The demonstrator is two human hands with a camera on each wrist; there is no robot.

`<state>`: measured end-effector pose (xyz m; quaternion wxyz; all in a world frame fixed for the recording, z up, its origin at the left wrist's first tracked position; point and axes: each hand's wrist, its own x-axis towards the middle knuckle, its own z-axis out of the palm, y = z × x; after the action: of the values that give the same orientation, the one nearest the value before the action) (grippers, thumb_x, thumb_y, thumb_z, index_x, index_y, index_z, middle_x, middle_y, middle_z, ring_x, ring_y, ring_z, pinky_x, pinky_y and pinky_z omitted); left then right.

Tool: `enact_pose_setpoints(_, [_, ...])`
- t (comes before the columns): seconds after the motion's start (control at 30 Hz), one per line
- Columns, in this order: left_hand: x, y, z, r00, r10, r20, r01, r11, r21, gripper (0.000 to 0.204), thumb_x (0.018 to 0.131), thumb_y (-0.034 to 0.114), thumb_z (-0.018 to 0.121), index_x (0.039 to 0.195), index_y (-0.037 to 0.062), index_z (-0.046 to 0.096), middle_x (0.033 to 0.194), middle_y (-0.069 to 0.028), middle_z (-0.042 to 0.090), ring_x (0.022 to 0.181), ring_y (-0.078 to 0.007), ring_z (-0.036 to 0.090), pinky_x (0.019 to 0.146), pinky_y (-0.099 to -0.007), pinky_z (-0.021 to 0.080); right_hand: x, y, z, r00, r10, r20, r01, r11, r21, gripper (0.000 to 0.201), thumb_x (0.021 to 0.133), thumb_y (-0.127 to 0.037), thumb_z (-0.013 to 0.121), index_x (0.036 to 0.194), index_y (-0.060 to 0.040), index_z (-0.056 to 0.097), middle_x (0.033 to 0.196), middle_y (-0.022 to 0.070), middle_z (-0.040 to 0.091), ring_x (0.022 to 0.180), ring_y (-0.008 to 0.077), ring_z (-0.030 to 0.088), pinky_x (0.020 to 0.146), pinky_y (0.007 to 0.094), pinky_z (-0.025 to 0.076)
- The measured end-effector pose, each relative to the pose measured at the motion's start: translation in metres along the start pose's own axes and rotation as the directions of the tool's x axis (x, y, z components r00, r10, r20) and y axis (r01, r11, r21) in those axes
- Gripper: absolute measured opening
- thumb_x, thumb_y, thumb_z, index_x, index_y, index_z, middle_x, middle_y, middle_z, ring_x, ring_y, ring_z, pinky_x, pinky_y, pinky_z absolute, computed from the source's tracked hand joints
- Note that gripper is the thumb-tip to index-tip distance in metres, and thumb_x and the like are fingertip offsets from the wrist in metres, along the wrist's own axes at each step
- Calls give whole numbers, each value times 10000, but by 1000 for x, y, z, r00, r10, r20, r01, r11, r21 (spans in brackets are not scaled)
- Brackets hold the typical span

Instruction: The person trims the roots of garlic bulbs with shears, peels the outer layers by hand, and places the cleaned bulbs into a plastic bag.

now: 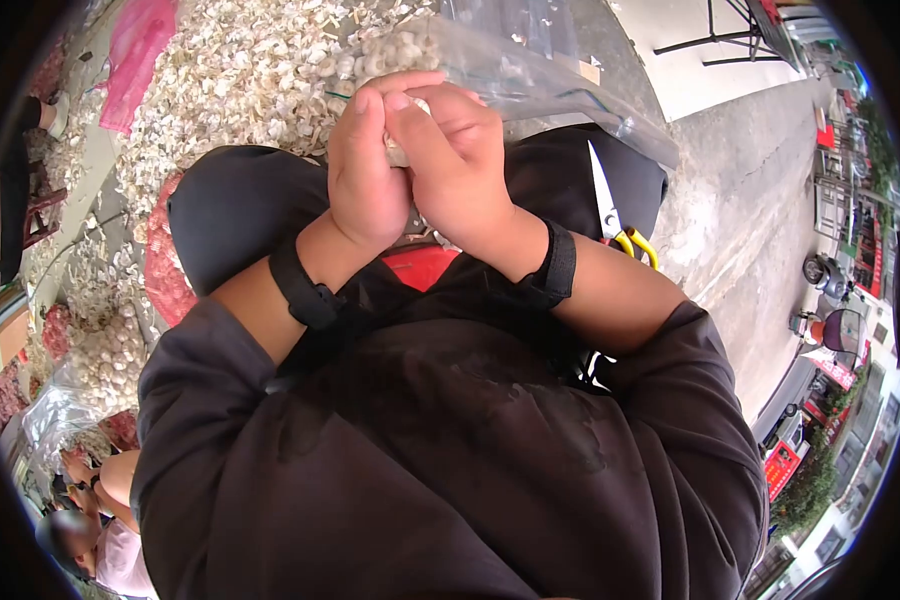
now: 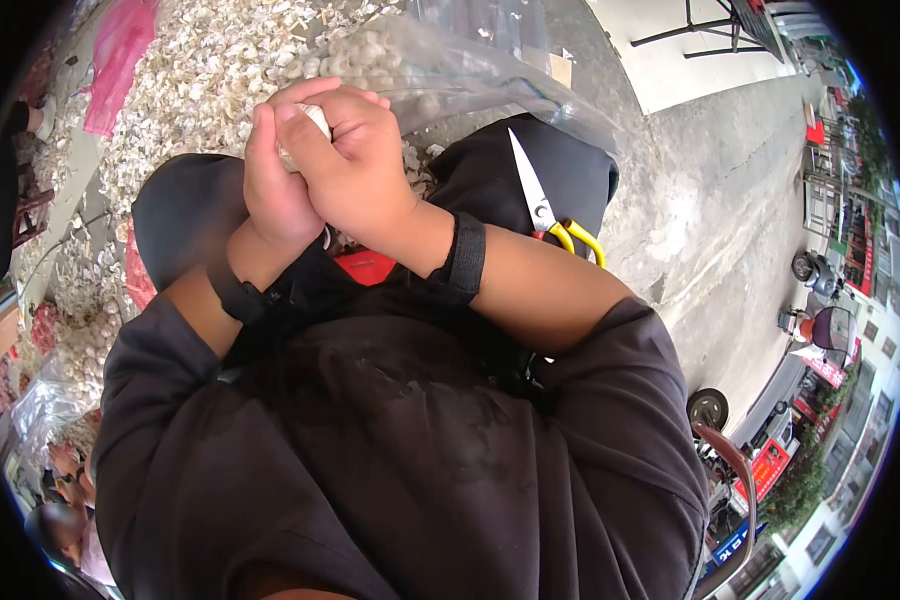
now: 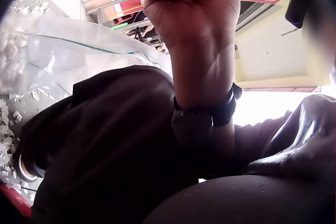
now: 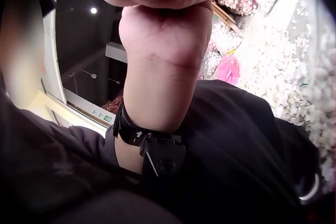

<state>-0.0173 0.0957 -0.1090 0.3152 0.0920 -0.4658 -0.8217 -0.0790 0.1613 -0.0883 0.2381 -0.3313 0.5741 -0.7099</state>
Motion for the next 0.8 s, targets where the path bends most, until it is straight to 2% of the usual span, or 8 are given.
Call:
enact_pose_setpoints(0.07, [0,3,0,999,-45,-21,45,999,-18,526,1052,344,256,1198,-63,555,1089,-239,679,1001,-267,655,925,-371,508,-1,-8,1,999,37,-4,-38,999,-26,208,979,-140,558,889,-6,689,680,-38,598,646,35,483,572,231,375])
enact_pose_setpoints(0.17, [2,10,1,999,-35,-17,36,996,86,525,1042,327,255,1172,-66,577,1079,-237,681,998,-262,656,924,-362,508,-1,-11,6,992,101,-80,-96,993,63,201,943,-136,608,805,2,657,671,4,593,611,87,517,560,269,413])
enact_pose_setpoints(0.27, [4,4,-1,987,-148,-67,141,985,-100,520,1041,338,280,1167,-62,587,1082,-226,681,992,-250,659,917,-362,512,0,-4,4,996,81,-49,-82,997,-14,296,1017,-197,511,828,-17,651,676,-36,574,619,38,458,554,232,368])
enact_pose_setpoints(0.37, [8,7,2,979,-189,-76,172,967,-186,523,1049,357,290,1176,-53,590,1105,-200,680,977,-222,659,899,-338,518,5,1,8,981,172,-88,-161,980,112,361,1059,-266,429,911,-18,646,725,-18,595,628,51,498,570,233,410])
enact_pose_setpoints(0.47, [13,22,-3,980,-192,-60,191,981,-20,579,1072,403,204,1267,-28,537,1254,-218,625,1087,-258,623,978,-354,480,8,-9,-1,969,243,45,-244,969,33,410,1078,-315,364,1051,-5,630,789,4,627,660,78,547,607,244,460])
enact_pose_setpoints(0.57, [11,27,-11,987,-152,-50,155,986,60,507,1077,354,273,1287,-28,533,1251,-173,622,1075,-215,612,945,-325,483,6,0,-9,958,262,114,-275,955,113,421,1076,-326,361,1186,4,599,868,32,647,704,96,569,662,258,491])
enact_pose_setpoints(0.7, [13,29,-14,1000,-4,-23,7,991,133,350,1049,218,478,1309,-5,550,1177,-81,625,1061,-120,579,878,-274,484,9,-10,-7,982,182,47,-186,975,119,366,1064,-245,417,1294,10,543,1027,74,652,837,113,609,761,271,515])
enact_pose_setpoints(0.8, [14,35,-18,987,-135,-83,144,983,112,406,1054,208,434,1374,-39,477,1312,-133,556,1156,-182,563,990,-341,468,11,-9,-6,995,77,60,-79,997,24,342,1044,-175,477,1329,10,510,1070,84,641,909,118,604,797,271,512])
